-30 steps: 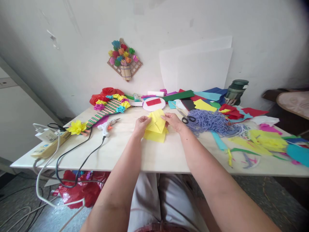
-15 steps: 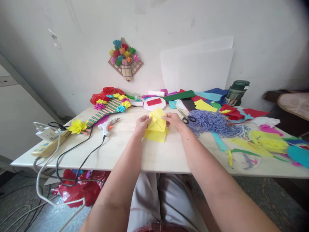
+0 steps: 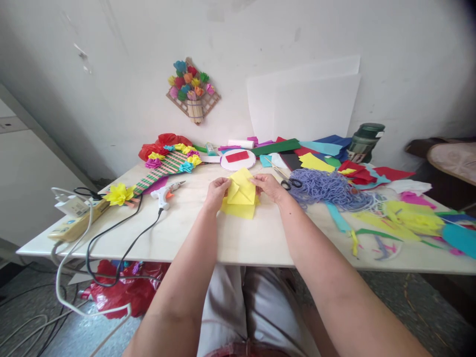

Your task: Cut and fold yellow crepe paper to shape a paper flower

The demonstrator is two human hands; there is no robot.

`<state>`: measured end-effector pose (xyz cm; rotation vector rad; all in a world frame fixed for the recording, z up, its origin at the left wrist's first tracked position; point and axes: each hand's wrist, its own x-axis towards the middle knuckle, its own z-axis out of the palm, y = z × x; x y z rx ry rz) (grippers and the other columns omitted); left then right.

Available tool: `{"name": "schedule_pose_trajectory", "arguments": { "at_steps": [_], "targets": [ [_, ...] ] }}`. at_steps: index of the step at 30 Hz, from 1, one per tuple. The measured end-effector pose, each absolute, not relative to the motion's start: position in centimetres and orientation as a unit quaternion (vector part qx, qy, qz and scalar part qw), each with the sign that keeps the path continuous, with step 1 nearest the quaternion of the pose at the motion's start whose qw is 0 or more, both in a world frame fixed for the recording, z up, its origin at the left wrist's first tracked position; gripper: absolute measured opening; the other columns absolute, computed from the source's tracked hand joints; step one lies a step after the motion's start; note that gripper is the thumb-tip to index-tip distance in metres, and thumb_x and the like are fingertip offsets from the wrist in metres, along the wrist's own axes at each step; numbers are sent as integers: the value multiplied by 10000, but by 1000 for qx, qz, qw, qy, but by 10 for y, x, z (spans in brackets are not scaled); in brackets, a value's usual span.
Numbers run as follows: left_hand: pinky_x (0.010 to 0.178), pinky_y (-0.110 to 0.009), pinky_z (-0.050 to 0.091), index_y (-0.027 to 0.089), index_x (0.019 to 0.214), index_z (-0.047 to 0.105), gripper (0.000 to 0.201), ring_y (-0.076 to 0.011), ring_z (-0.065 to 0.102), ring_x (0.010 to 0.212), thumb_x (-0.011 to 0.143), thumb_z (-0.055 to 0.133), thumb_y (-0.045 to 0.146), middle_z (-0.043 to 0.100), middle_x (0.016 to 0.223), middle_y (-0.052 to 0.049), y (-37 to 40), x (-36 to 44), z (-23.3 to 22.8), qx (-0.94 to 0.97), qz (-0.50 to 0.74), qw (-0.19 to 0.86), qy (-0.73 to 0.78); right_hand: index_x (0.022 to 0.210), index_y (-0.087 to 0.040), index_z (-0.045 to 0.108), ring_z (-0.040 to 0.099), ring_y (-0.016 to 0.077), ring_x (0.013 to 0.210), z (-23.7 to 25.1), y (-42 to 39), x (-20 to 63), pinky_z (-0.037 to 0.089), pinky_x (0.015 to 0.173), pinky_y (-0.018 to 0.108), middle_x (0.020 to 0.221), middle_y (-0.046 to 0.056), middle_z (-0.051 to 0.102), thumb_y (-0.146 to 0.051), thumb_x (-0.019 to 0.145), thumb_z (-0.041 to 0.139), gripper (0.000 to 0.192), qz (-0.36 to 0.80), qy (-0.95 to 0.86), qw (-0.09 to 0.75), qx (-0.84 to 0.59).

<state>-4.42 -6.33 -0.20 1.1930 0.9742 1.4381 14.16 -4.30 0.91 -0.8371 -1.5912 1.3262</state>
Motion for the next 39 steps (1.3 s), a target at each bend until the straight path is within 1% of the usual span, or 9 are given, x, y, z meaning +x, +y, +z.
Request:
{"name": "schedule_pose_trajectory", "arguments": {
  "at_steps": [5,9,14,19,23,27,30,35,39],
  "targets": [
    [463,-208,371,139,779,603,278,-94,508,482,552,654,292,558,573,-2,-65,-45,2,489,571,532,389,634,-155,585,452,72,393,9,-43,143,344,385,196,504,-29,555,-371,636,617,219,538,-642,439,-325],
    [422,-189,336,134,736,593,240,-72,466,435,551,656,274,533,531,7,-66,-46,4,489,570,532,391,657,-152,609,457,76,392,9,-42,144,343,383,199,514,-22,565,-341,634,617,191,544,-641,441,-314],
    [464,-201,373,150,682,563,188,-85,504,468,555,652,256,538,537,12,-67,-46,4,475,571,541,395,676,-148,621,457,71,400,9,-42,144,341,381,191,536,-21,575,-328,628,619,186,547,-642,438,-310],
    [428,-189,343,149,647,541,153,-68,465,420,543,638,203,505,499,26,-68,-46,6,470,571,543,399,680,-142,626,456,73,400,9,-42,144,336,377,191,529,-22,570,-316,631,611,182,549,-643,437,-306],
    [401,-172,311,143,680,542,160,-59,444,398,553,628,191,485,481,34,-68,-45,6,474,567,548,391,686,-136,629,448,72,397,9,-43,144,334,375,192,514,-24,559,-302,632,601,177,547,-638,443,-311],
    [442,-182,355,141,740,562,198,-67,468,428,556,625,179,490,499,36,-66,-47,3,476,562,564,374,754,-122,651,455,71,405,9,-43,144,340,380,195,533,-14,572,-283,629,598,211,557,-633,439,-309],
    [464,-192,377,139,736,567,187,-66,463,428,562,622,178,480,491,40,-64,-48,1,469,569,568,366,790,-124,660,458,69,404,8,-42,144,336,376,191,539,-14,576,-255,626,596,219,563,-630,439,-305],
    [457,-188,375,132,694,561,157,-70,478,440,558,628,175,506,509,27,-62,-49,-2,453,583,563,372,861,-137,666,454,66,401,6,-40,144,339,379,197,563,-14,595,-235,613,605,273,566,-621,445,-310],
    [473,-193,387,134,726,568,180,-74,491,455,564,634,178,513,521,26,-61,-49,-3,449,588,563,369,889,-140,667,455,66,409,4,-38,143,354,389,205,587,-6,611,-227,600,620,305,563,-613,457,-314]
  ]
}}
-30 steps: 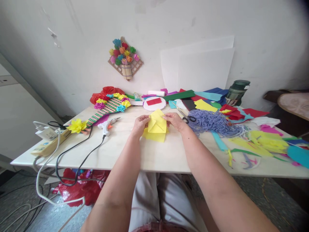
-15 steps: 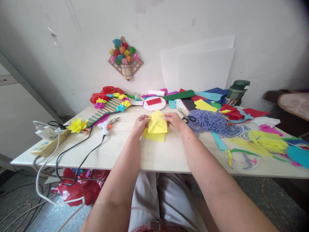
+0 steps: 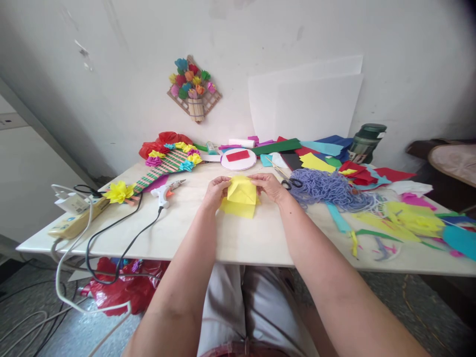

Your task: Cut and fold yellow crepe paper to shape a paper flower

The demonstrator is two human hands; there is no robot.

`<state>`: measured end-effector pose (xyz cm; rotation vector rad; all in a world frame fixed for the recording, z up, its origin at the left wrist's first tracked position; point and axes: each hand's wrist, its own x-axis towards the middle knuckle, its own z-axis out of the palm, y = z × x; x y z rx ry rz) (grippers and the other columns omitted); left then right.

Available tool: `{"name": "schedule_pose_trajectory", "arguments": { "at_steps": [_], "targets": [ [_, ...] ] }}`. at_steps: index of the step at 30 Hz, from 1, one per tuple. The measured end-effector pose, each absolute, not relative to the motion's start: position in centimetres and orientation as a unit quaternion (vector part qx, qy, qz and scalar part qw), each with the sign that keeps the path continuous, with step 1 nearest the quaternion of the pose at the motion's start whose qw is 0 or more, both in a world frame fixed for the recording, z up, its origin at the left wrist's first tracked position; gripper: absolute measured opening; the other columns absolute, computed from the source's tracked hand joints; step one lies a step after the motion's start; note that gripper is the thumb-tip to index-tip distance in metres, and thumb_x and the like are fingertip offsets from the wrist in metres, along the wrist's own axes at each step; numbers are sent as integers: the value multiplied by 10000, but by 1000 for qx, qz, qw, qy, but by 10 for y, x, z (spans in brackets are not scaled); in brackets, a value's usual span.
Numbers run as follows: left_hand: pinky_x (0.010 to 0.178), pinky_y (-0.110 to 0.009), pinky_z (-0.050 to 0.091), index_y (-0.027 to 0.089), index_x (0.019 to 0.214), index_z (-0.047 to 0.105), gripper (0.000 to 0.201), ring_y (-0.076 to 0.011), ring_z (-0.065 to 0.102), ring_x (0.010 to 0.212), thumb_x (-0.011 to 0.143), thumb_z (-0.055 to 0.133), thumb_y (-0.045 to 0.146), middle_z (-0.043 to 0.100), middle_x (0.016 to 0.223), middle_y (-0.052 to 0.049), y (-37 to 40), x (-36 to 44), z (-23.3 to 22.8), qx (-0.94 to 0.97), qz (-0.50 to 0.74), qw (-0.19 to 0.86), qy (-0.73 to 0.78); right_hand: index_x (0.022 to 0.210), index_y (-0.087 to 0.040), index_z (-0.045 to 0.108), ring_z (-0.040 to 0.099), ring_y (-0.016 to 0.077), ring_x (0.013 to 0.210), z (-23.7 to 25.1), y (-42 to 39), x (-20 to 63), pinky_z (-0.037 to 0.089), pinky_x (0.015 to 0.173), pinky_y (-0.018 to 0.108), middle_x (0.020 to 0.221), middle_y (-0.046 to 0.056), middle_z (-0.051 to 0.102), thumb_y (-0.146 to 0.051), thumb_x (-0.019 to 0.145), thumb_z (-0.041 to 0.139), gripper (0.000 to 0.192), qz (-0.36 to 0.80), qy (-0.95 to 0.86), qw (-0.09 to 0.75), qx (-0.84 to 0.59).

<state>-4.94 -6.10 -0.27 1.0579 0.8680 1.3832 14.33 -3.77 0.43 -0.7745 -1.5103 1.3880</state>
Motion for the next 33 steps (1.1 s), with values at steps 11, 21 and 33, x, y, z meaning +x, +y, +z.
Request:
{"name": "schedule_pose_trajectory", "arguments": {
  "at_steps": [11,21,33],
  "targets": [
    [422,-182,327,144,699,578,162,-75,468,427,551,627,188,506,480,28,-63,-49,-1,452,598,537,388,811,-140,655,450,52,394,7,-42,141,312,369,184,565,-22,590,-264,612,645,235,572,-615,456,-294],
    [418,-174,329,138,690,567,135,-70,462,423,572,613,185,502,484,25,-62,-49,-2,464,592,543,374,786,-146,641,436,55,388,7,-43,140,295,364,188,561,-20,579,-320,610,655,248,556,-623,459,-303],
    [456,-190,374,156,801,585,252,-77,475,424,550,604,171,466,458,55,-65,-47,2,473,583,525,401,749,-133,626,429,57,394,8,-44,138,274,356,192,556,-21,561,-339,592,655,260,541,-627,461,-319]
  ]
}}
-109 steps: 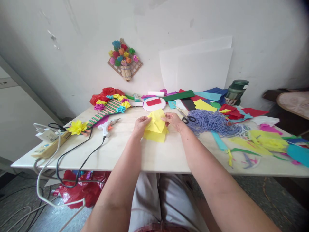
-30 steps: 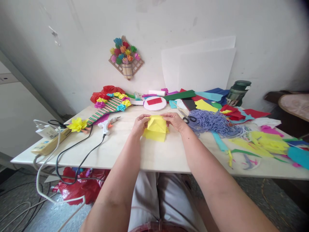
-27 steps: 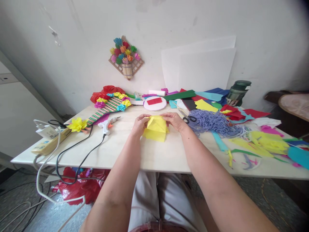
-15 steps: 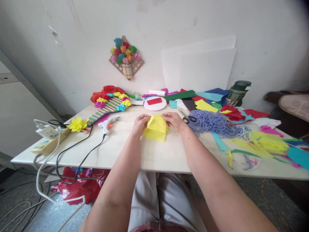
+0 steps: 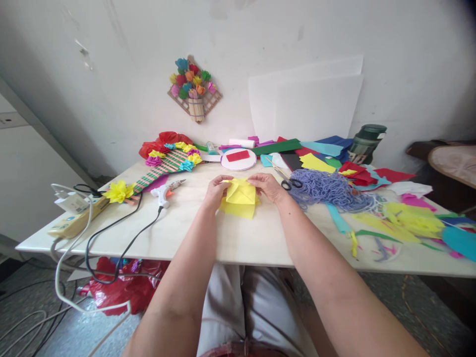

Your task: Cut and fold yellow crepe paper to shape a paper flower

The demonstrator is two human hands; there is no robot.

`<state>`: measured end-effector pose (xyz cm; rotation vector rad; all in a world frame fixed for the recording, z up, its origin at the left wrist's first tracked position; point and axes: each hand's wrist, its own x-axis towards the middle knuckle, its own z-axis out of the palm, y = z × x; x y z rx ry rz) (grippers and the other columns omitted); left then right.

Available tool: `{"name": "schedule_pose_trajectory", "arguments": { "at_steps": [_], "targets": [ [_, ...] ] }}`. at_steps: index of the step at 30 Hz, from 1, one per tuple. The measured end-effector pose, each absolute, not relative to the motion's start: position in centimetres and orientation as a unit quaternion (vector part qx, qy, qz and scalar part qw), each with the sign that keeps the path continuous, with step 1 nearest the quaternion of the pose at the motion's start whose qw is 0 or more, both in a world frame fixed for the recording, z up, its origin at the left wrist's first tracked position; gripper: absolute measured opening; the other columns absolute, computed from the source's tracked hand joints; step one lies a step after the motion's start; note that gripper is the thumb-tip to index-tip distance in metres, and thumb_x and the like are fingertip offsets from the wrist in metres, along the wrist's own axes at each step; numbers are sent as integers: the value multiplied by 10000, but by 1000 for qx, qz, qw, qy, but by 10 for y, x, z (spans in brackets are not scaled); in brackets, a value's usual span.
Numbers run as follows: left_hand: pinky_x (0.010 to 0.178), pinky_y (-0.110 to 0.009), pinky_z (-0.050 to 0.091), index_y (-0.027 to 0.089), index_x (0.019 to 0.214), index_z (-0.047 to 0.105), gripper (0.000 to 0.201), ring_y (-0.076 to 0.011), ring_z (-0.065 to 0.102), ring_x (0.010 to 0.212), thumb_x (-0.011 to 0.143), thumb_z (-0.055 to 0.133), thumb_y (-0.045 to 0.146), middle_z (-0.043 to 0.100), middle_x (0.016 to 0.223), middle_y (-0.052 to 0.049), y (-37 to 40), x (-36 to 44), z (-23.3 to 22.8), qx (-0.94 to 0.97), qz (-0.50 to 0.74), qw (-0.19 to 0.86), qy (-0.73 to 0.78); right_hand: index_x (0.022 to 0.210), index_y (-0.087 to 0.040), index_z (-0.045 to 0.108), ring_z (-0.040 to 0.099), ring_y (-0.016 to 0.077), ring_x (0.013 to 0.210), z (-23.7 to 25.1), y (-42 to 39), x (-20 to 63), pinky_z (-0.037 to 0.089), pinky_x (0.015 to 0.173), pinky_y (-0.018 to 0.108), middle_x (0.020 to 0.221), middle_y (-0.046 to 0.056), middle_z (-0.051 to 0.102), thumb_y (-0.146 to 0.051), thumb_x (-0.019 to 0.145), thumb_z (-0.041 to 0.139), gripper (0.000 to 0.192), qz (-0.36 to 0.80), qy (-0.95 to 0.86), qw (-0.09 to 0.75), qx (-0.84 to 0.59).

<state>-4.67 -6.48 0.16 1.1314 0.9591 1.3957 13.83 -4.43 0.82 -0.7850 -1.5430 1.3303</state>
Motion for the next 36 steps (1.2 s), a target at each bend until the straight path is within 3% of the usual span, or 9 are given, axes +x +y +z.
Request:
{"name": "schedule_pose_trajectory", "arguments": {
  "at_steps": [14,24,28,36],
  "targets": [
    [496,-221,417,162,1006,560,472,-112,554,507,552,670,230,581,595,17,-68,-48,0,522,562,525,369,758,-144,647,411,56,397,8,-45,138,300,377,199,541,-27,557,-268,568,651,227,527,-634,461,-329],
    [468,-197,386,153,959,615,389,-80,503,476,579,650,232,503,524,46,-66,-46,-1,528,567,513,368,743,-137,674,405,57,392,4,-41,137,320,387,200,530,-18,568,-228,584,599,197,502,-655,454,-337],
    [477,-207,396,150,882,631,317,-95,526,504,580,645,244,561,582,16,-66,-46,-3,525,564,508,386,727,-136,684,385,52,382,6,-43,137,304,383,193,497,-21,552,-201,592,562,194,492,-665,447,-340],
    [490,-212,415,143,910,628,318,-108,540,524,627,607,286,589,613,-10,-64,-48,-3,525,568,505,384,722,-121,686,385,58,374,10,-48,135,285,381,203,472,-19,540,-187,577,524,227,469,-678,437,-359]
  ]
}}
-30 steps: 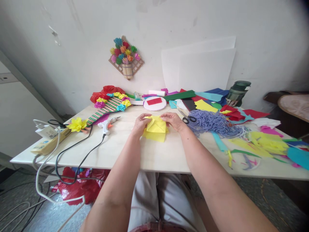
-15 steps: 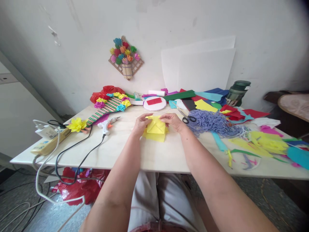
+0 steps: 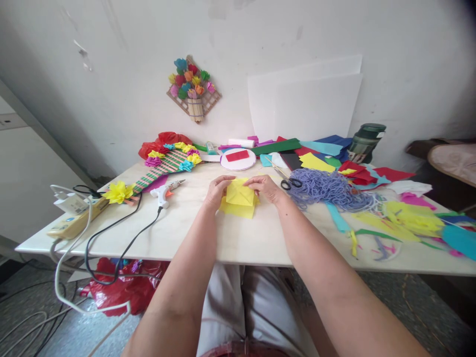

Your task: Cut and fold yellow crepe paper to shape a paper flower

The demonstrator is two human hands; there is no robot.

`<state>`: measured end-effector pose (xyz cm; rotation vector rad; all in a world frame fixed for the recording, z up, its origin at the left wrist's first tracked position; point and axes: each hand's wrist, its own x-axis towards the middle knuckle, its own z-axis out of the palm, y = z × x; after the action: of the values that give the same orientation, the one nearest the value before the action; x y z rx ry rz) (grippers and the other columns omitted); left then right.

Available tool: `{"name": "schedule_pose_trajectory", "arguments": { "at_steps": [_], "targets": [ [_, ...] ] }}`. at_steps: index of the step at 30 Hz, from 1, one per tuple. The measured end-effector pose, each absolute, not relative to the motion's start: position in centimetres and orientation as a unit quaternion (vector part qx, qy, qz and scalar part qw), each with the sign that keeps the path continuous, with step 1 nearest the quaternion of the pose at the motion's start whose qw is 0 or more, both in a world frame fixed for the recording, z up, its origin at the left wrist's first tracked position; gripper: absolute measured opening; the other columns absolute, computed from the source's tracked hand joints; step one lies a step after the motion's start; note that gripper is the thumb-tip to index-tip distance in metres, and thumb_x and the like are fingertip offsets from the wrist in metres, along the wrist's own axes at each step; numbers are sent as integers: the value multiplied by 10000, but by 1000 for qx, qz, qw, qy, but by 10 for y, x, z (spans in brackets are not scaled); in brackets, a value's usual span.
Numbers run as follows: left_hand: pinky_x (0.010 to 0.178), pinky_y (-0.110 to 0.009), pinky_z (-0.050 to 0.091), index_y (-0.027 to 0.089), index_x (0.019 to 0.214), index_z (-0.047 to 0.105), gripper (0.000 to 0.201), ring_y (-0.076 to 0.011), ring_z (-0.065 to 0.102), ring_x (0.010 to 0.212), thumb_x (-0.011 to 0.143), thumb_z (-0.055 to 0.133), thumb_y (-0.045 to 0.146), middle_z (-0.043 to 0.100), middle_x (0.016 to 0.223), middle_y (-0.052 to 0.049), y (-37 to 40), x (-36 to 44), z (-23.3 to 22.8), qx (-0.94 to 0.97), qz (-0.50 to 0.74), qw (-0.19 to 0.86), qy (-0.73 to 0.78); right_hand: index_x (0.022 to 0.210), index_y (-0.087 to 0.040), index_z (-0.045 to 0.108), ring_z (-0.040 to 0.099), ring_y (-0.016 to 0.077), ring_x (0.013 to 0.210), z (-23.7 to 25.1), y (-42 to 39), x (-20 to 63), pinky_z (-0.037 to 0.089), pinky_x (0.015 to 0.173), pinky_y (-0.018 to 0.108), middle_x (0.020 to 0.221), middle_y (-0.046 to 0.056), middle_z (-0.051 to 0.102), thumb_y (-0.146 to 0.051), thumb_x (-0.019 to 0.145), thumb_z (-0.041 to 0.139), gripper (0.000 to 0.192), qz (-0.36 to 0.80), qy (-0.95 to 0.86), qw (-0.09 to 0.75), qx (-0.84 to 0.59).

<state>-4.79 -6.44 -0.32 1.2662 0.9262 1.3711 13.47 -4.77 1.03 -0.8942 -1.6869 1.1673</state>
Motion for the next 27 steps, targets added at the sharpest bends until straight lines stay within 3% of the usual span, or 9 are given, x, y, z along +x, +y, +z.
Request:
{"name": "schedule_pose_trajectory", "arguments": {
  "at_steps": [5,13,22,27],
  "targets": [
    [538,-249,453,135,892,598,379,-148,588,588,569,685,311,627,692,-37,-67,-44,-2,529,577,492,381,725,-124,685,388,57,372,11,-49,135,281,380,202,484,-14,549,-213,592,537,218,466,-684,434,-354],
    [532,-235,448,163,1095,501,603,-123,582,545,545,711,295,618,641,2,-69,-44,2,533,587,487,367,877,-143,617,466,88,382,11,-46,138,318,358,209,530,-10,551,-351,685,519,300,554,-612,453,-336],
    [504,-224,437,147,1089,503,620,-117,564,510,527,721,291,590,590,15,-69,-44,4,524,595,484,371,565,-150,512,426,71,338,13,-49,137,274,316,192,434,-18,496,-446,645,605,320,507,-633,436,-390],
    [523,-239,447,150,1094,499,628,-123,571,525,523,725,287,591,604,15,-69,-43,4,522,594,491,366,517,-161,473,367,54,300,11,-49,136,236,318,185,350,-46,433,-398,634,626,305,483,-647,438,-395]
  ]
}}
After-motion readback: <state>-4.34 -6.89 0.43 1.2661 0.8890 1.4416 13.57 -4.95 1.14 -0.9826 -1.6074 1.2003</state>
